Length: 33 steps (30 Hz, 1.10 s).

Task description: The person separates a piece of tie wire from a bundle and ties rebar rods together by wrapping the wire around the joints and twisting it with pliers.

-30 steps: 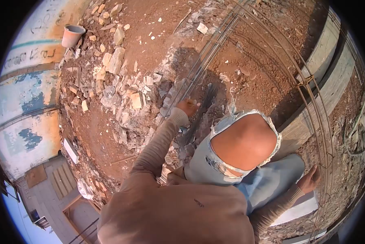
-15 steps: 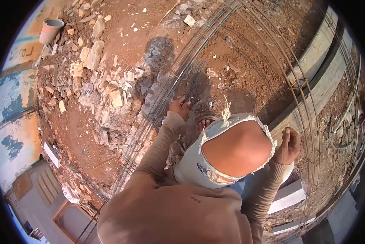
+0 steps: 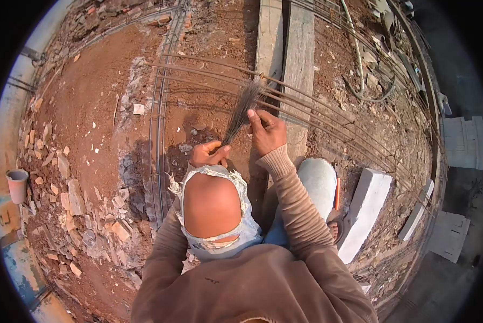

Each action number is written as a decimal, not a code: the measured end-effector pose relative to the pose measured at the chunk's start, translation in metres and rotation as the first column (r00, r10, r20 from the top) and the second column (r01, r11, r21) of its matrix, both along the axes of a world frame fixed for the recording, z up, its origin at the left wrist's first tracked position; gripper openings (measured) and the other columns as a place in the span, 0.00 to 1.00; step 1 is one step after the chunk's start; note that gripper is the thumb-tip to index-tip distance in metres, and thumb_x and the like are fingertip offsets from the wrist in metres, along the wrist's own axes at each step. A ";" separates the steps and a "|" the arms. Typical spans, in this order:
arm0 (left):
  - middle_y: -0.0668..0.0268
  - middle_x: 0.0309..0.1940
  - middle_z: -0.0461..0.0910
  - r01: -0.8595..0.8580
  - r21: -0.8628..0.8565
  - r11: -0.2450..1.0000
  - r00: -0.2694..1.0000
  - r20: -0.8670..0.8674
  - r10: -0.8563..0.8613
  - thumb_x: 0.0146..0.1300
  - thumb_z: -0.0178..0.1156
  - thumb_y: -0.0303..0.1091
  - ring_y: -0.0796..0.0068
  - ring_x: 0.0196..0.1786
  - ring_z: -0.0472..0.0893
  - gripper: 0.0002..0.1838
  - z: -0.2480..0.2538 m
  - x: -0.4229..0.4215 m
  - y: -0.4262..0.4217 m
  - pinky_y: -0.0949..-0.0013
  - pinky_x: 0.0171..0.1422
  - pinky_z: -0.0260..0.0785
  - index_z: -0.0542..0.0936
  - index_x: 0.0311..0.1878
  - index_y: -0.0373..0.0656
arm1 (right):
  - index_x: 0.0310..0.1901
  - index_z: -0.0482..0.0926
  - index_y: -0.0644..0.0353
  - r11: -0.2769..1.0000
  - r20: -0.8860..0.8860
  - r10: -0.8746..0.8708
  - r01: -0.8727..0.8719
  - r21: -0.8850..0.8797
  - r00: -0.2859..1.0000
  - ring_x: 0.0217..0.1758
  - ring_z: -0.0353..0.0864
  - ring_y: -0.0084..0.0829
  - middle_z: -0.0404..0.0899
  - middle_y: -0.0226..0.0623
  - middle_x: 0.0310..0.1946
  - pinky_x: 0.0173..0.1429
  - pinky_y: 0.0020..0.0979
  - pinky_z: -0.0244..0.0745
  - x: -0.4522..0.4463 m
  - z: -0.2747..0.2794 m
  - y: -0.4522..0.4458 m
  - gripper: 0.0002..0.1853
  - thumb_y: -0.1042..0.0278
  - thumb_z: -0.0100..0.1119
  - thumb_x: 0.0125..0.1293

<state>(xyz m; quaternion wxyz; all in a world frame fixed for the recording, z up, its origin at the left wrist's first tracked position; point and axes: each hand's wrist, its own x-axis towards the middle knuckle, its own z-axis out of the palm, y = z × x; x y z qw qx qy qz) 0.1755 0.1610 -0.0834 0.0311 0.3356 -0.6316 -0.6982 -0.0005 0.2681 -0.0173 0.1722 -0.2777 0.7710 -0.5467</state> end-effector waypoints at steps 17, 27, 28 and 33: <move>0.68 0.25 0.81 -0.011 0.083 0.996 0.998 0.069 0.005 0.68 0.65 0.42 0.80 0.25 0.79 0.14 -0.011 -0.011 0.007 0.74 0.30 0.69 0.83 0.39 0.37 | 0.32 0.85 0.65 0.945 -0.004 -0.327 0.326 -0.030 0.945 0.22 0.74 0.20 0.81 0.34 0.19 0.31 0.26 0.71 -0.019 0.008 0.041 0.13 0.61 0.68 0.65; 0.68 0.25 0.82 0.208 0.036 0.977 0.969 0.125 -0.211 0.67 0.67 0.44 0.82 0.29 0.80 0.16 -0.046 -0.003 0.021 0.73 0.35 0.70 0.83 0.39 0.38 | 0.30 0.83 0.66 0.841 -0.185 -0.541 0.526 -0.128 0.820 0.21 0.71 0.19 0.77 0.31 0.18 0.27 0.25 0.67 -0.076 0.036 0.118 0.17 0.60 0.63 0.70; 0.68 0.24 0.82 0.229 0.001 0.973 0.966 0.124 -0.227 0.66 0.67 0.45 0.82 0.28 0.80 0.17 -0.059 0.000 0.019 0.73 0.34 0.70 0.83 0.39 0.38 | 0.30 0.83 0.65 0.774 -0.072 -0.619 0.592 -0.224 0.782 0.20 0.71 0.18 0.77 0.30 0.19 0.25 0.24 0.65 -0.083 0.048 0.126 0.16 0.60 0.63 0.71; 0.71 0.24 0.80 0.250 0.002 0.968 0.948 0.201 -0.245 0.66 0.67 0.49 0.82 0.25 0.78 0.19 -0.087 0.003 0.012 0.73 0.29 0.69 0.83 0.37 0.39 | 0.34 0.83 0.64 0.542 0.082 -0.740 0.664 -0.515 0.668 0.20 0.73 0.18 0.79 0.31 0.21 0.21 0.21 0.66 -0.125 0.097 0.183 0.14 0.62 0.61 0.73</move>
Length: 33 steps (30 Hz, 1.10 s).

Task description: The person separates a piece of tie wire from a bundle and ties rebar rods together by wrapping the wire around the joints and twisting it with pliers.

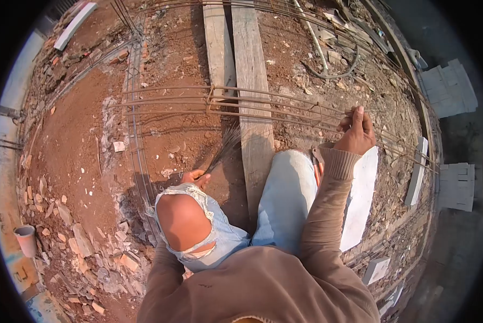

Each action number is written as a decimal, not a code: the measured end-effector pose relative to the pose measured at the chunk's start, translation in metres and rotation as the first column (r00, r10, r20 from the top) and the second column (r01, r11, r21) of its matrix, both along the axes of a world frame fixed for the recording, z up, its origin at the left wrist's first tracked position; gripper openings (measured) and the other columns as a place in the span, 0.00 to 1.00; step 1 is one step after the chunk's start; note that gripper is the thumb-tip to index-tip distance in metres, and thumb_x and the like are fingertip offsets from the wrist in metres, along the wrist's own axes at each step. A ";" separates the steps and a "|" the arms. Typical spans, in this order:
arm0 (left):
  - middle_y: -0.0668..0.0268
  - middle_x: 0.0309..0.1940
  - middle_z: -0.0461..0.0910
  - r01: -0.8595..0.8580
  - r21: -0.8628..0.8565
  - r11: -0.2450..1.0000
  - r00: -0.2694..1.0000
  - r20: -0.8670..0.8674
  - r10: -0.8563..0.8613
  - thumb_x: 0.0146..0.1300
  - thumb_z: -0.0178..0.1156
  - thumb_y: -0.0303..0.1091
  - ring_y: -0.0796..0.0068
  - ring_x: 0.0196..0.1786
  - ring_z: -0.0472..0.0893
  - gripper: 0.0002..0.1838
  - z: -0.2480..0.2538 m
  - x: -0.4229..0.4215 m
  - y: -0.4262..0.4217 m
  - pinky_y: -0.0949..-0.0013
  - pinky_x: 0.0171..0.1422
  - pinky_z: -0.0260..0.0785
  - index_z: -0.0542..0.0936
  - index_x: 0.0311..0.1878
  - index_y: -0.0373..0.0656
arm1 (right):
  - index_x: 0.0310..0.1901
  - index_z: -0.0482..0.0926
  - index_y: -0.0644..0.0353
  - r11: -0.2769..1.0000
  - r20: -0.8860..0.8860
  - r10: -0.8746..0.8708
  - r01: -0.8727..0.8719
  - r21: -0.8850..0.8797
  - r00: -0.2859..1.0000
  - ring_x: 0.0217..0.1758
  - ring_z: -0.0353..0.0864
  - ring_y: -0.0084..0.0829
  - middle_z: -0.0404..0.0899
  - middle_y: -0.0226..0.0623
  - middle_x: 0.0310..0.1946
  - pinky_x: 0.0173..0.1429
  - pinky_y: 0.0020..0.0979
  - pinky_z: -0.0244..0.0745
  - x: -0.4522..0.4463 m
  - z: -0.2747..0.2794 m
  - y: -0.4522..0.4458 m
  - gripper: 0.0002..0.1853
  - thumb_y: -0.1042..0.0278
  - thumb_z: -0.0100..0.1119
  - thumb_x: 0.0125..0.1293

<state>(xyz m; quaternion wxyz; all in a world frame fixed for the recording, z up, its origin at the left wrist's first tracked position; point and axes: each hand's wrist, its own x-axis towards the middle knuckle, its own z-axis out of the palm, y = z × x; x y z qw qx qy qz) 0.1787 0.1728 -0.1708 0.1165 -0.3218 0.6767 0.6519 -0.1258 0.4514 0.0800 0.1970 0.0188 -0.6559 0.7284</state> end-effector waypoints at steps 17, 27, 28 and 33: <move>0.56 0.54 0.83 0.396 -0.467 0.790 0.617 -0.502 -0.606 0.70 0.61 0.34 0.69 0.54 0.84 0.19 0.319 -0.229 0.073 0.70 0.58 0.76 0.79 0.60 0.35 | 0.41 0.82 0.72 0.892 0.006 0.370 -0.354 -0.280 0.929 0.30 0.86 0.32 0.84 0.44 0.31 0.32 0.28 0.86 0.033 0.066 -0.012 0.09 0.72 0.63 0.69; 0.56 0.36 0.87 0.461 -0.011 0.887 0.839 -0.319 -0.440 0.70 0.62 0.35 0.78 0.24 0.83 0.18 0.251 -0.234 0.101 0.78 0.22 0.73 0.80 0.54 0.29 | 0.41 0.83 0.68 0.864 0.252 0.433 -0.318 -0.391 0.866 0.29 0.83 0.24 0.83 0.35 0.30 0.29 0.25 0.82 0.038 -0.028 0.005 0.09 0.72 0.68 0.65; 0.56 0.36 0.87 0.467 -0.017 0.884 0.838 -0.312 -0.448 0.70 0.62 0.35 0.78 0.24 0.83 0.18 0.250 -0.234 0.101 0.78 0.22 0.73 0.80 0.54 0.29 | 0.41 0.83 0.68 0.863 0.252 0.429 -0.311 -0.399 0.867 0.29 0.83 0.24 0.83 0.35 0.30 0.29 0.25 0.82 0.039 -0.033 0.001 0.09 0.72 0.68 0.65; 0.54 0.37 0.86 0.387 -0.012 0.922 0.883 -0.284 -0.374 0.69 0.63 0.37 0.73 0.29 0.86 0.19 0.243 -0.233 0.099 0.75 0.27 0.78 0.80 0.54 0.29 | 0.41 0.83 0.67 0.830 0.269 0.534 -0.438 -0.345 0.802 0.29 0.81 0.21 0.83 0.34 0.29 0.28 0.22 0.78 0.042 -0.048 -0.006 0.08 0.72 0.67 0.66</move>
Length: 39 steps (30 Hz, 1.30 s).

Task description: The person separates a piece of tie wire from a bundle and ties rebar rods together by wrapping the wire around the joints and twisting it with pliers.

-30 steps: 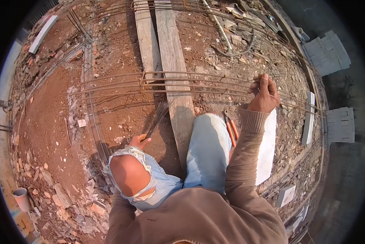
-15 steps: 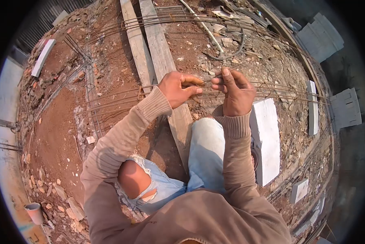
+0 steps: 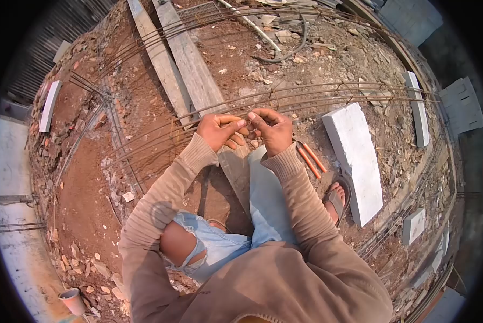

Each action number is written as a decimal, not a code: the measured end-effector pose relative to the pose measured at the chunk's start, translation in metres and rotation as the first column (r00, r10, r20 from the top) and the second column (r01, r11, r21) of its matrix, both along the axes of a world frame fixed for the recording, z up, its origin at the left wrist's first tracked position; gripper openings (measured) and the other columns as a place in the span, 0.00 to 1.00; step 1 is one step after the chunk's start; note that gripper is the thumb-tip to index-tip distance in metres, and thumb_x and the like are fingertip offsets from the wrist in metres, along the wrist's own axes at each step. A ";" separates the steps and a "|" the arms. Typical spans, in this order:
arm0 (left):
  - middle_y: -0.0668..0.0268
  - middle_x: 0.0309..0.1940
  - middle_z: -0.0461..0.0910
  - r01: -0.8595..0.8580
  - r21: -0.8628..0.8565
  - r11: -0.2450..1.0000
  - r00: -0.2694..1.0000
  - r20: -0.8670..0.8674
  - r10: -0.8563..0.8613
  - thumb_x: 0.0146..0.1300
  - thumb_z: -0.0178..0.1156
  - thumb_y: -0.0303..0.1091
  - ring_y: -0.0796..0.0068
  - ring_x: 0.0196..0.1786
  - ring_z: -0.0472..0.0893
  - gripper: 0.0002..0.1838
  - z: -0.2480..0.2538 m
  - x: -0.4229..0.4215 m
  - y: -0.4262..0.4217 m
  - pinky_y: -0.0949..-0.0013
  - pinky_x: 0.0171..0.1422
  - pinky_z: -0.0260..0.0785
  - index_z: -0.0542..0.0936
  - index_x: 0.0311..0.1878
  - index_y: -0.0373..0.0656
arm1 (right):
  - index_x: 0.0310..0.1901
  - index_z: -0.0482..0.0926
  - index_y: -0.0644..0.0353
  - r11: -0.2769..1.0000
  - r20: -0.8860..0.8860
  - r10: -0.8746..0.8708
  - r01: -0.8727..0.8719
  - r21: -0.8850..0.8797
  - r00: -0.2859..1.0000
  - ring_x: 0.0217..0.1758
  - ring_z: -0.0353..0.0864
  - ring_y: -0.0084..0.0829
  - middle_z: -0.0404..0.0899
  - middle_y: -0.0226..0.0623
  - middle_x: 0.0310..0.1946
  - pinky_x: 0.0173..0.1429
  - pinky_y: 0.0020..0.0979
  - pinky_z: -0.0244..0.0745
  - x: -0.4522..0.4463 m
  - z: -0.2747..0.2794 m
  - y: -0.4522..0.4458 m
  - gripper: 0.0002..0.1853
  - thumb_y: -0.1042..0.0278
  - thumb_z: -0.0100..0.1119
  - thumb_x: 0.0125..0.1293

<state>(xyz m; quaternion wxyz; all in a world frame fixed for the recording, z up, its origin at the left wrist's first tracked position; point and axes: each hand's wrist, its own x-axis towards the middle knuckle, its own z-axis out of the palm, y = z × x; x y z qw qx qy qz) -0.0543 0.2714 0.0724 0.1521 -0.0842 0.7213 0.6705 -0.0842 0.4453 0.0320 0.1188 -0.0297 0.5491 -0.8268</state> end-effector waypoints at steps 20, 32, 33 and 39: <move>0.55 0.38 0.86 0.028 -0.305 0.952 0.999 0.027 -0.021 0.68 0.64 0.33 0.70 0.36 0.87 0.15 -0.057 -0.009 -0.026 0.69 0.41 0.82 0.82 0.52 0.30 | 0.43 0.71 0.62 0.796 0.156 -0.563 0.584 -0.162 0.811 0.28 0.84 0.32 0.80 0.38 0.28 0.27 0.33 0.85 -0.016 -0.009 0.043 0.07 0.68 0.52 0.75; 0.63 0.35 0.88 0.128 -0.301 0.945 0.971 -0.157 -0.181 0.69 0.62 0.40 0.78 0.35 0.84 0.18 0.026 0.004 0.045 0.71 0.42 0.76 0.83 0.53 0.36 | 0.47 0.68 0.63 0.893 -0.068 -0.450 0.448 -0.045 0.890 0.44 0.84 0.31 0.84 0.48 0.40 0.44 0.30 0.82 0.008 0.037 0.011 0.09 0.66 0.53 0.76; 0.62 0.33 0.88 0.048 -0.474 0.879 0.978 -0.157 -0.138 0.68 0.63 0.39 0.75 0.32 0.85 0.15 0.030 0.002 0.044 0.68 0.39 0.76 0.85 0.51 0.39 | 0.51 0.69 0.62 0.697 -0.438 -0.545 0.677 0.238 0.715 0.49 0.81 0.32 0.82 0.48 0.44 0.52 0.35 0.75 0.009 0.040 0.013 0.13 0.65 0.56 0.73; 0.64 0.27 0.85 -0.083 -0.536 0.840 0.939 -0.325 -0.114 0.70 0.60 0.34 0.76 0.33 0.85 0.09 0.034 -0.013 0.019 0.70 0.39 0.76 0.84 0.39 0.38 | 0.58 0.77 0.50 0.551 -0.792 0.269 0.587 0.593 0.548 0.51 0.77 0.39 0.79 0.35 0.38 0.69 0.48 0.55 0.002 0.016 0.014 0.22 0.67 0.64 0.60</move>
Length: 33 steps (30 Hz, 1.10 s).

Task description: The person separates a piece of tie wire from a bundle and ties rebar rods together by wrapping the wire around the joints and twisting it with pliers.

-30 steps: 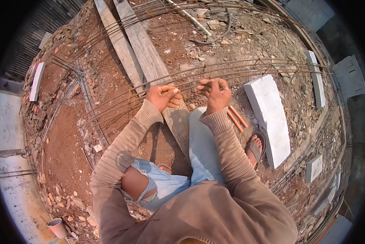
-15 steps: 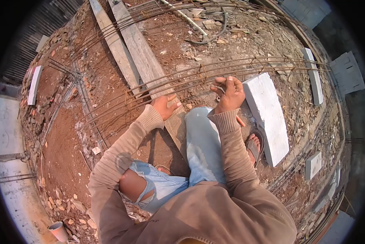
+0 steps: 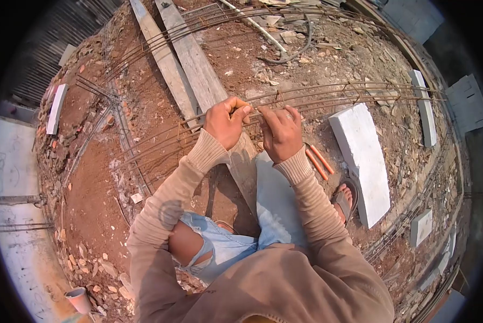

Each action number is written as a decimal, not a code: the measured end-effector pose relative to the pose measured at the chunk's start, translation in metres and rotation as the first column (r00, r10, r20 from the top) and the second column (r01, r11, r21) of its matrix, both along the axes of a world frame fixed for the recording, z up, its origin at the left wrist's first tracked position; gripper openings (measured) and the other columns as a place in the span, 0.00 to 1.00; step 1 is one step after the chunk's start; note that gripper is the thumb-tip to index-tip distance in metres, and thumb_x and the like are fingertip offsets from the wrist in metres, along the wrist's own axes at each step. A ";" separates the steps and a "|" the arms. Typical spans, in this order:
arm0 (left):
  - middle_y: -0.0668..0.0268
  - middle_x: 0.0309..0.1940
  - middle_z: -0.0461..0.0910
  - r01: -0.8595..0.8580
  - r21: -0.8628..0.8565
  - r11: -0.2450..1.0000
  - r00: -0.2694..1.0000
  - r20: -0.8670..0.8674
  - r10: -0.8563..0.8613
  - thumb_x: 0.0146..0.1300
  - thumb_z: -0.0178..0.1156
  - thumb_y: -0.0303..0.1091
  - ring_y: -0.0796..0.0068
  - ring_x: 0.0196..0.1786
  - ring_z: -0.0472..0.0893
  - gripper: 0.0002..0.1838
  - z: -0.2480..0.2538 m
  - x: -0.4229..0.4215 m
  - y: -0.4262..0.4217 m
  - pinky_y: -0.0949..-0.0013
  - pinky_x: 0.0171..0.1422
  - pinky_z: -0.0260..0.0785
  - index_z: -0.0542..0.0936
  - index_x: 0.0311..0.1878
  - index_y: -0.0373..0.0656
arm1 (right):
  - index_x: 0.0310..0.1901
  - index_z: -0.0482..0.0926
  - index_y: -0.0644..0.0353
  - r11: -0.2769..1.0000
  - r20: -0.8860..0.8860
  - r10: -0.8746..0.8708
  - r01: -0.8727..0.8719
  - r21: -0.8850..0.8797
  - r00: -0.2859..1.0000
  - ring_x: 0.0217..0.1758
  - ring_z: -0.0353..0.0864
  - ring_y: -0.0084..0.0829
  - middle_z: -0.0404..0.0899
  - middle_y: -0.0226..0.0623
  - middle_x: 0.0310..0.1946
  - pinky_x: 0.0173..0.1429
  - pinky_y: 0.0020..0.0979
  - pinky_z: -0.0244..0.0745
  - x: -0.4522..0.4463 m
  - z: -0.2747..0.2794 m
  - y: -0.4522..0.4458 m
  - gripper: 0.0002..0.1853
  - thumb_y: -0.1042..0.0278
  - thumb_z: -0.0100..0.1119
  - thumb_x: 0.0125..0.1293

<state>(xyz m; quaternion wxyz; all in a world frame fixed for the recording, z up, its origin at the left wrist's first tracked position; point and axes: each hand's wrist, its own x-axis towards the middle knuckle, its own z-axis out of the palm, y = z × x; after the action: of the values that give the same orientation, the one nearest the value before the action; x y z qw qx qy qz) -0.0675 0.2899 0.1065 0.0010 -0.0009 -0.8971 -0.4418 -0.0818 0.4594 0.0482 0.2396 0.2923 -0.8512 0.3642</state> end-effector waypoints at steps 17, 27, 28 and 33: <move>0.53 0.30 0.79 -0.191 0.928 0.320 0.840 -0.015 0.543 0.77 0.46 0.31 0.58 0.33 0.85 0.12 0.028 -0.091 -0.056 0.56 0.41 0.88 0.70 0.50 0.28 | 0.51 0.82 0.61 0.864 0.362 0.288 -0.078 -0.497 0.887 0.41 0.83 0.41 0.80 0.43 0.32 0.45 0.35 0.75 0.020 0.000 -0.075 0.11 0.72 0.57 0.70; 0.31 0.47 0.78 -0.043 0.987 0.155 0.769 -0.067 0.636 0.77 0.45 0.26 0.42 0.45 0.85 0.20 0.036 -0.108 -0.034 0.57 0.44 0.89 0.61 0.64 0.22 | 0.52 0.80 0.71 0.649 0.608 0.643 0.089 -0.755 0.465 0.30 0.87 0.27 0.86 0.42 0.33 0.32 0.27 0.84 0.003 0.018 -0.045 0.12 0.72 0.54 0.75; 0.31 0.47 0.78 -0.043 0.987 0.156 0.773 -0.066 0.631 0.77 0.45 0.26 0.42 0.45 0.85 0.20 0.032 -0.108 -0.035 0.57 0.44 0.89 0.61 0.64 0.22 | 0.52 0.80 0.71 0.648 0.608 0.641 0.094 -0.756 0.468 0.30 0.87 0.27 0.86 0.42 0.33 0.32 0.27 0.84 0.005 0.017 -0.043 0.12 0.72 0.54 0.75; 0.28 0.49 0.76 -0.161 0.963 0.217 0.747 -0.024 0.664 0.77 0.42 0.28 0.42 0.46 0.85 0.21 0.014 -0.103 -0.041 0.58 0.45 0.89 0.58 0.65 0.19 | 0.51 0.81 0.72 0.753 0.672 0.559 0.043 -0.657 0.486 0.25 0.85 0.26 0.86 0.43 0.33 0.25 0.25 0.80 0.008 0.008 -0.036 0.12 0.73 0.54 0.74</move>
<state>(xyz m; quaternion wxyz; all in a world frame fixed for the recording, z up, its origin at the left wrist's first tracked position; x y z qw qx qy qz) -0.1706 0.2492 0.1207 0.3240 0.1487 -0.4222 -0.8335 -0.0740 0.4237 0.0566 -0.1838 0.1215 -0.6380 0.7379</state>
